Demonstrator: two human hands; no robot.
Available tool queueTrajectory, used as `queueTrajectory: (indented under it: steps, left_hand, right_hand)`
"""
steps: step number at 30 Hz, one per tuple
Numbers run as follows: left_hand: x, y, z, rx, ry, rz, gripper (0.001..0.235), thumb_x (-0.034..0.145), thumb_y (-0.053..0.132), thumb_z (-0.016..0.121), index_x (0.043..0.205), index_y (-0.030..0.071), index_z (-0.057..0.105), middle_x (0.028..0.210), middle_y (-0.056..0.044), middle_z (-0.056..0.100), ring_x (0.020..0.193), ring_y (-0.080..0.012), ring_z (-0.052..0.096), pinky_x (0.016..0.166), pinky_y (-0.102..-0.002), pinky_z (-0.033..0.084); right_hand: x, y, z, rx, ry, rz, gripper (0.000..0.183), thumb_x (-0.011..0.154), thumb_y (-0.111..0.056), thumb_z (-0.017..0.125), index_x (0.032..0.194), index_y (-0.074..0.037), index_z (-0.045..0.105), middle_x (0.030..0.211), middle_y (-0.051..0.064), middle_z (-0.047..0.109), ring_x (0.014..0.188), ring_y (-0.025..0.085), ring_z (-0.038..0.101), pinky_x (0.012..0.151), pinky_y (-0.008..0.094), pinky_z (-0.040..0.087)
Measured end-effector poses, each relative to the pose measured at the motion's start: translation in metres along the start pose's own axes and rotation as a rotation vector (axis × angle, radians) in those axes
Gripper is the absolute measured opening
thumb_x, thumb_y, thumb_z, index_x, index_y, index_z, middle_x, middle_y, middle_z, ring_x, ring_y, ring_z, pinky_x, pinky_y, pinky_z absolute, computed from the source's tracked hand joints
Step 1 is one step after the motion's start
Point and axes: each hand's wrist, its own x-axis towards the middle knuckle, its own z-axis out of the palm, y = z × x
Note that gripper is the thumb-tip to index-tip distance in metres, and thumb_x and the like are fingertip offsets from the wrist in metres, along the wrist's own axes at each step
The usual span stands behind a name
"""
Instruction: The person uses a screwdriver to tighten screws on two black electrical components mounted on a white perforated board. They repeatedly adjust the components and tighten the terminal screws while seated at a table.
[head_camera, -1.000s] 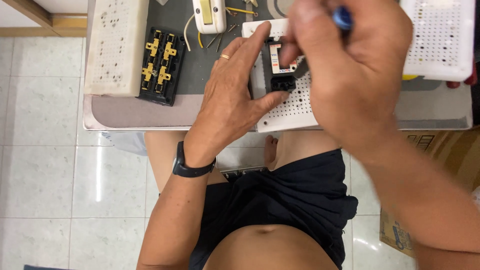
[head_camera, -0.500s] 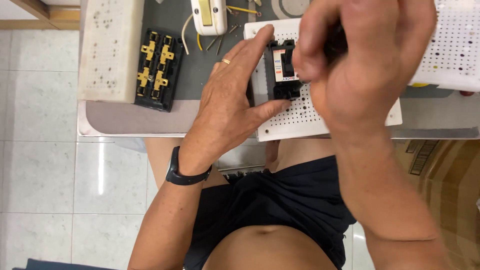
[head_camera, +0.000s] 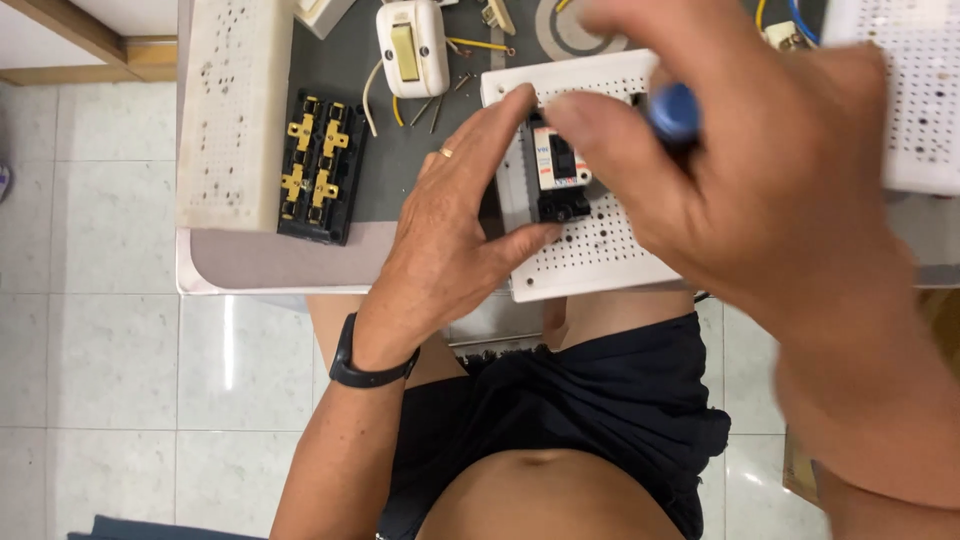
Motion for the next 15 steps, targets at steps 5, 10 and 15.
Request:
queueTrajectory:
  steps: [5,10,15]
  left_hand:
    - [0.002,-0.007,0.000,-0.007,-0.026,0.033,0.096,0.088,0.026,0.086,0.155,0.020,0.017,0.162,-0.009,0.036,0.153,-0.0352,0.034,0.114,-0.066,0.033]
    - [0.005,-0.014,0.000,-0.020,-0.031,0.048,0.091,0.091,0.026,0.082,0.155,0.016,0.018,0.161,-0.012,0.037,0.153,-0.0377,0.035,0.122,-0.057,0.037]
    - [0.008,-0.014,-0.001,-0.038,-0.081,0.002,0.095,0.087,0.022,0.085,0.155,0.016,0.018,0.162,-0.011,0.037,0.155,-0.0370,0.035,0.121,-0.058,0.037]
  right_hand:
    - [-0.001,-0.002,-0.009,-0.176,-0.336,0.229,0.038,0.101,-0.055,0.062,0.120,-0.024,0.075,0.081,-0.008,0.068,0.083,0.020,0.069,0.065,0.037,0.043]
    - [0.014,0.023,-0.017,0.140,-0.500,0.123,0.023,0.093,-0.032,0.059,0.098,-0.010,0.066,0.065,0.006,0.058,0.058,0.031,0.055,0.051,0.044,0.038]
    - [0.001,0.041,-0.016,0.231,-0.514,0.065,0.028,0.086,-0.023,0.062,0.101,0.001,0.063,0.088,0.014,0.066,0.077,0.033,0.063,0.070,0.045,0.049]
